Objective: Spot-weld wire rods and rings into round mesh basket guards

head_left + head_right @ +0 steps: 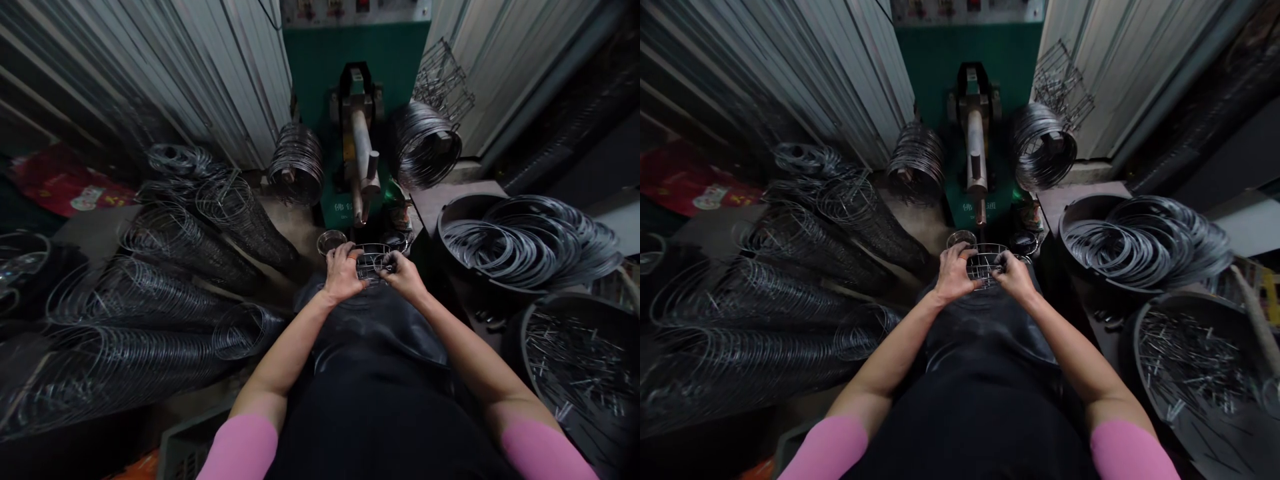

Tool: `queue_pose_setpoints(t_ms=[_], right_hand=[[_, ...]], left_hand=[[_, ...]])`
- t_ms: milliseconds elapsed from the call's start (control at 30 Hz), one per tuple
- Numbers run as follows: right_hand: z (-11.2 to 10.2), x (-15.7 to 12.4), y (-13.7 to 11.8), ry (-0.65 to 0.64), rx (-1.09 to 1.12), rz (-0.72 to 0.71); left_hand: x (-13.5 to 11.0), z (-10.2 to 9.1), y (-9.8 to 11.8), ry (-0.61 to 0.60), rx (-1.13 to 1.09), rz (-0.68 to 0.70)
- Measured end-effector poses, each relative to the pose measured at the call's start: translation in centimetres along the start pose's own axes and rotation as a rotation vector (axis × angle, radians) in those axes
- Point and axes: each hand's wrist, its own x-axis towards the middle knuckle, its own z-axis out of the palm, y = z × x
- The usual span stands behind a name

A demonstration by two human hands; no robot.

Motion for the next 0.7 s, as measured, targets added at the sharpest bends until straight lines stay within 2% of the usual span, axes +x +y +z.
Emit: queue_pose_setpoints(t_ms=[200,300,533,700], right_hand=[[1.5,-0.9,0.6,0.078,-0.011,-0.042],[1.7,-1.1,0.7,0.075,0.01,-0.032],[0.6,-0.8,0.6,-0.112,0.123,0.036],[-0.7,-0.3,0.3,-0.279,0.089,-0.105]], left_hand=[[-0.3,0.6,0.0,-0.024,-0.037,0.016],[-0.3,0.9,0.2,-0.028,-0.044,0.0],[0.1,0.5,0.1,-0.04,-0.061,-0.014],[0.5,-0.2,-0.2,-0.046,-0.079,-0.037]])
